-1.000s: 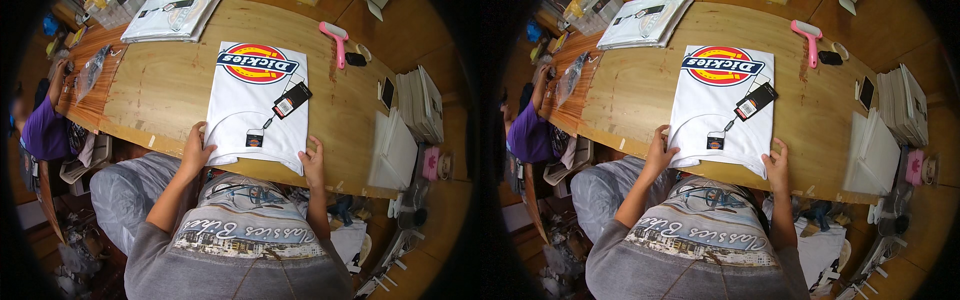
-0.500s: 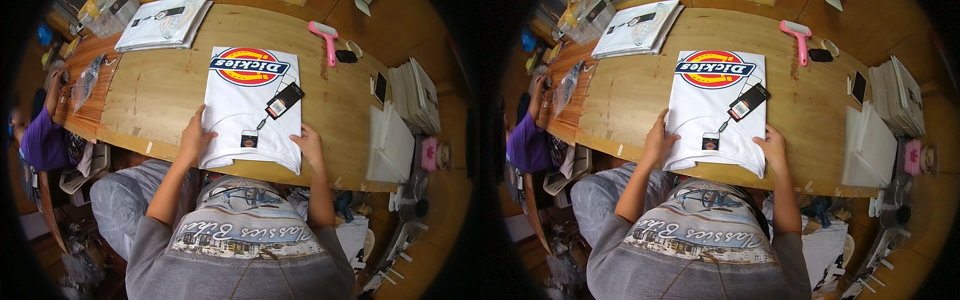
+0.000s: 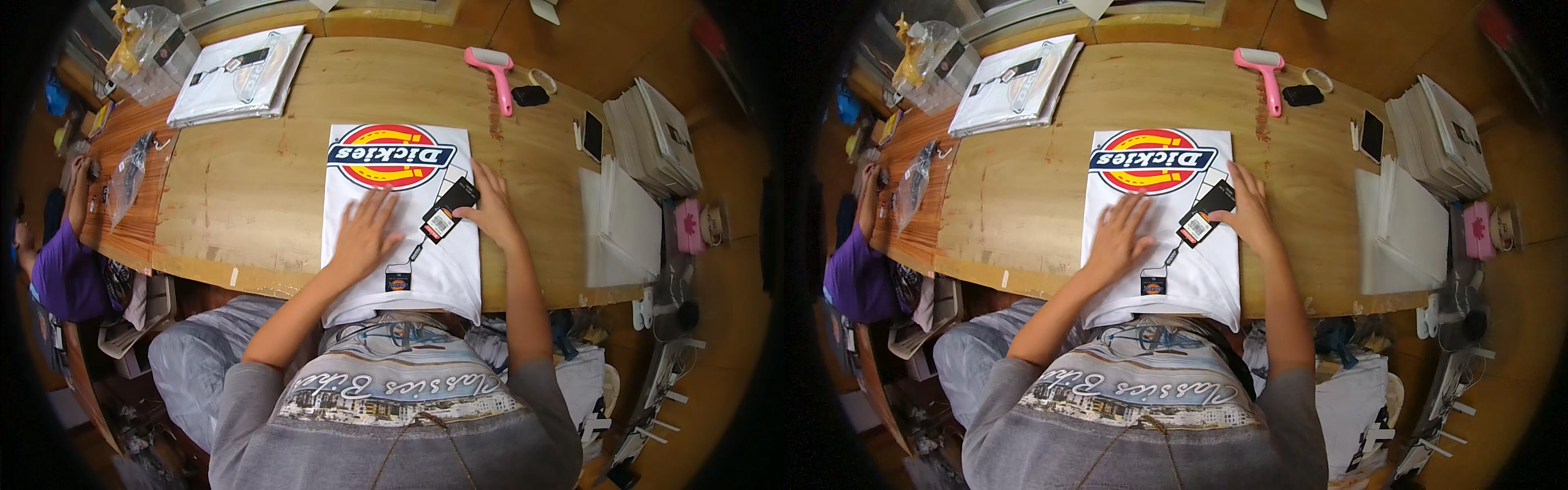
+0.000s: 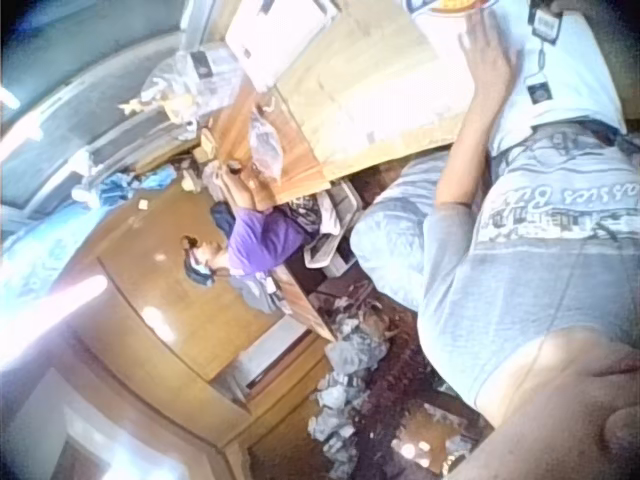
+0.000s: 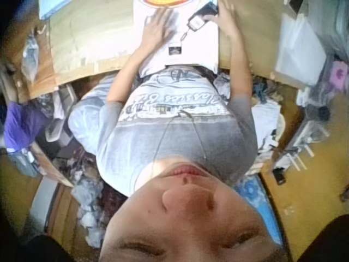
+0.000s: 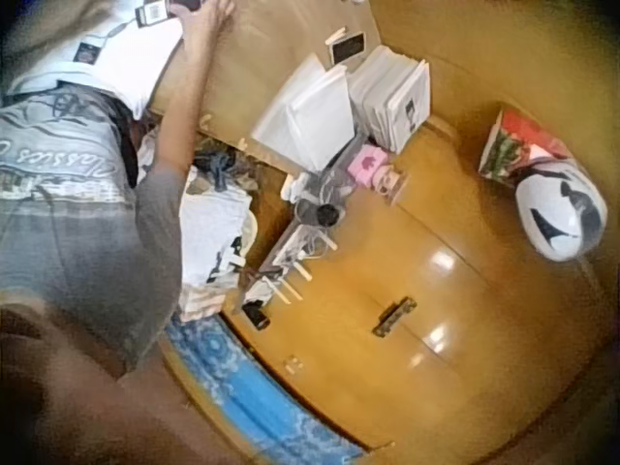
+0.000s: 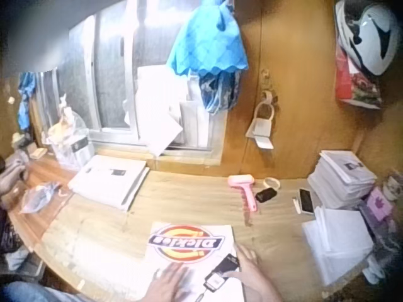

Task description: The person folds a white t-shirt on a wooden table, places a cardboard insert inside, and wraps it in a clear plastic bag. They then tie the packaged shirt with a blue string and place it on a stack. The process is repeated with another t-shirt.

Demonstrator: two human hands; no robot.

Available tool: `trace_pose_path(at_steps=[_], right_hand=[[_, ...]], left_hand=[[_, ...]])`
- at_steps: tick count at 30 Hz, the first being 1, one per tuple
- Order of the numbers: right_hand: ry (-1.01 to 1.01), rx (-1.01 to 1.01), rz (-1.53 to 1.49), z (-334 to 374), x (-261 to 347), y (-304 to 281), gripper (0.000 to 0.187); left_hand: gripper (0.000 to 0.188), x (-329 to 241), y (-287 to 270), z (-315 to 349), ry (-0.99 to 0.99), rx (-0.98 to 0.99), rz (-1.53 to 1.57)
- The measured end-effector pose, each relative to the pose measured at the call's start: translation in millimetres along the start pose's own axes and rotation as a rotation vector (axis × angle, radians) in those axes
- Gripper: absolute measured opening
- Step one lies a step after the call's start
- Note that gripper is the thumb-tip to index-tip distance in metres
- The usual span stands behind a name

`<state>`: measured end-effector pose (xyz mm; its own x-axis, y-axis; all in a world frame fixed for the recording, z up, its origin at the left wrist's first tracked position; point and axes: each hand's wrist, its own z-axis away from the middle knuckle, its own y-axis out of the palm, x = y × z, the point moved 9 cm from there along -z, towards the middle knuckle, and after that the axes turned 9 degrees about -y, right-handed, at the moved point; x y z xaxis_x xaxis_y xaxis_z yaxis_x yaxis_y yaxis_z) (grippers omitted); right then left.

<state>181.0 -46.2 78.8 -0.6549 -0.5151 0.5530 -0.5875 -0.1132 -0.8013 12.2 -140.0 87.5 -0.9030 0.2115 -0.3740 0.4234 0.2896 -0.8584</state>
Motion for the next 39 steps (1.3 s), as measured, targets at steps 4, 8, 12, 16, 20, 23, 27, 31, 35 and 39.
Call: trace_pose_path(at_steps=[4, 8, 12, 16, 20, 23, 27, 31, 35, 39], right_hand=[[0.064, 0.299, 0.122, -32.0, -28.3, 35.4, 0.082], [-0.006, 0.2, 0.022, -43.5, -36.5, 36.8, 0.075], [0.223, -0.398, -0.085, -14.3, -104.8, -54.7, 0.027], [0.475, -0.973, 0.385, 102.1, -225.6, -211.0, 0.012], [0.833, -0.81, 0.158, 157.1, -299.7, -243.7, 0.022], [0.901, -0.632, -0.173, 180.4, -358.4, -219.2, 0.028], [0.808, -0.63, -0.234, 170.3, -379.1, -208.7, 0.028], [0.865, -0.583, -0.222, 169.9, -384.5, -213.0, 0.022], [0.832, -0.782, 0.322, 116.8, -284.9, -235.6, 0.019], [0.14, -0.57, 0.244, 6.5, -146.5, -141.7, 0.026]], left_hand=[[0.059, -22.9, 55.2, -29.9, -0.111, 0.104, 0.274], [0.092, -38.5, 96.4, -48.0, -0.193, 0.184, 0.302], [0.072, -11.5, 109.2, -52.3, -0.382, 0.288, 0.336], [0.042, -27.2, 114.4, -57.2, -0.345, 0.506, 0.296], [0.034, 1.3, 128.5, -50.7, -0.44, 0.486, 0.781], [0.025, -14.6, 106.5, -45.6, -0.733, 0.773, 1.402], [0.024, 13.0, 106.1, -23.7, -0.994, 0.78, 1.719], [0.026, 18.2, 96.9, -13.8, -1.003, 0.718, 1.773], [0.029, 29.9, 81.0, -1.0, -0.894, 0.62, 1.554], [0.038, 8.3, 71.4, 3.3, -0.629, 0.634, 1.15]])
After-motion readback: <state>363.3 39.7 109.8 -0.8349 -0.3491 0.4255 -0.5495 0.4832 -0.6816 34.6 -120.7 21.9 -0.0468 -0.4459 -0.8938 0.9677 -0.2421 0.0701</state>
